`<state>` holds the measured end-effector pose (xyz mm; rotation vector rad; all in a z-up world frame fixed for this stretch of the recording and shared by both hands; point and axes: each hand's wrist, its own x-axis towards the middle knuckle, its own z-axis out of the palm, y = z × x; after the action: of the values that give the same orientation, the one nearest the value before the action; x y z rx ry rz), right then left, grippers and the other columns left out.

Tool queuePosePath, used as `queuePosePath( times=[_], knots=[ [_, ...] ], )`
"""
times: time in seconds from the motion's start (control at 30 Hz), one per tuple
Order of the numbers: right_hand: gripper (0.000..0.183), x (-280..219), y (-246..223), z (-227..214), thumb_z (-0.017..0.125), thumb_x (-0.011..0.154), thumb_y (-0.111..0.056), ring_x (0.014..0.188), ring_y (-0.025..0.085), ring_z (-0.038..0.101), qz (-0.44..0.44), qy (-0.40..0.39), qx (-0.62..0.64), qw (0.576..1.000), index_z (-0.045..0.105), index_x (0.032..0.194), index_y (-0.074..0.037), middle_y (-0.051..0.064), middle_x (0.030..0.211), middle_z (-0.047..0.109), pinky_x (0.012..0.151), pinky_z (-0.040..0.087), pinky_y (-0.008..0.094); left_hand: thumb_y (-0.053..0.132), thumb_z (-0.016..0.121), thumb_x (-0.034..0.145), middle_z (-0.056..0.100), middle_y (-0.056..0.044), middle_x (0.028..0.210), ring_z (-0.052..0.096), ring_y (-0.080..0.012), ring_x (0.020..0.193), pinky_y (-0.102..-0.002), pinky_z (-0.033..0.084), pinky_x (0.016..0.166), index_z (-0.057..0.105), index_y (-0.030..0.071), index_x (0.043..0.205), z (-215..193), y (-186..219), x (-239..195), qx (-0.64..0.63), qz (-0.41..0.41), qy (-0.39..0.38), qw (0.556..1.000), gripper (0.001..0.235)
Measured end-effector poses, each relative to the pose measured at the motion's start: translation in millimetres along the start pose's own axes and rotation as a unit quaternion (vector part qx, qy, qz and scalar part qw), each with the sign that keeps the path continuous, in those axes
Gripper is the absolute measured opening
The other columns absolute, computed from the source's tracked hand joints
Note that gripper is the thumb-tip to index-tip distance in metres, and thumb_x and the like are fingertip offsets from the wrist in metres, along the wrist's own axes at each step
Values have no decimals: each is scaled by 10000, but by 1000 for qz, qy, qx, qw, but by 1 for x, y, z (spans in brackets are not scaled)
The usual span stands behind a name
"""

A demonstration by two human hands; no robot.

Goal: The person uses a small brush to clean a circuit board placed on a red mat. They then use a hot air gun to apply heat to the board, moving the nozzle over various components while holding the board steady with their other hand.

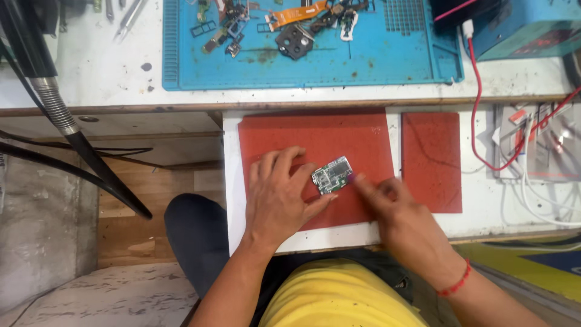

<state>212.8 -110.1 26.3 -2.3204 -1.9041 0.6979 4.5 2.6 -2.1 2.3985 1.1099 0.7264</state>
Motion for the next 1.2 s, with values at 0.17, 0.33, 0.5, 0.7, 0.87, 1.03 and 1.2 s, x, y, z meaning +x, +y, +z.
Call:
queuePosePath(
  times=[0.17, 0.33, 0.5, 0.7, 0.87, 1.03, 1.2],
  knots=[
    [747, -3, -7, -1, 579, 789, 23, 703, 395, 662, -45, 15, 8, 999, 504, 1499, -196, 158, 1092, 600, 613, 546, 481, 460, 885, 700, 606, -83, 1234, 527, -304, 1163, -482, 408, 954, 721, 83, 967, 5, 1, 0, -13, -17, -19, 1000, 490],
    [721, 10, -20, -13, 570, 785, 24, 718, 371, 678, -88, 21, 17, 996, 545, 1460, -228, 143, 1047, 609, 604, 549, 472, 431, 887, 649, 611, -69, 1214, 533, -296, 1162, -480, 408, 953, 724, 93, 948, -6, 3, 5, -19, -29, -15, 999, 479],
    [684, 6, 0, -3, 593, 864, -40, 701, 367, 668, -29, -4, 7, 1000, 540, 1510, -258, 124, 1038, 614, 618, 547, 473, 439, 895, 687, 602, -80, 1235, 523, -306, 1170, -483, 413, 983, 711, 77, 946, 0, -1, -4, -15, -6, 8, 1000, 481],
    [600, 6, -2, -8, 606, 867, -41, 686, 373, 657, -62, 64, 5, 996, 564, 1446, -193, 158, 1061, 617, 605, 546, 468, 468, 897, 691, 606, -73, 1196, 528, -293, 1142, -477, 414, 923, 718, 75, 947, 4, 0, -1, -24, -26, -4, 999, 502],
    [624, 12, -14, -11, 562, 872, 11, 728, 366, 674, -69, 49, 21, 996, 595, 1453, -213, 134, 1043, 633, 640, 555, 466, 463, 890, 692, 613, -55, 1205, 533, -273, 1145, -464, 415, 938, 723, 83, 960, 0, 1, -3, -18, -29, -1, 999, 494],
    [599, 14, -12, -9, 593, 835, -3, 727, 377, 677, -83, 22, 28, 996, 597, 1404, -190, 147, 1057, 627, 623, 550, 469, 468, 887, 698, 604, -67, 1220, 527, -281, 1168, -465, 409, 962, 716, 76, 976, -2, -2, -2, -16, -28, -5, 999, 510],
    [688, 9, -7, -5, 571, 801, 42, 743, 379, 682, -72, -10, 25, 997, 570, 1440, -213, 137, 1047, 629, 647, 535, 492, 421, 901, 650, 534, -142, 1282, 435, -353, 1263, -514, 343, 1021, 698, 45, 956, 7, 4, 3, -17, -61, -42, 997, 526]
  ],
)
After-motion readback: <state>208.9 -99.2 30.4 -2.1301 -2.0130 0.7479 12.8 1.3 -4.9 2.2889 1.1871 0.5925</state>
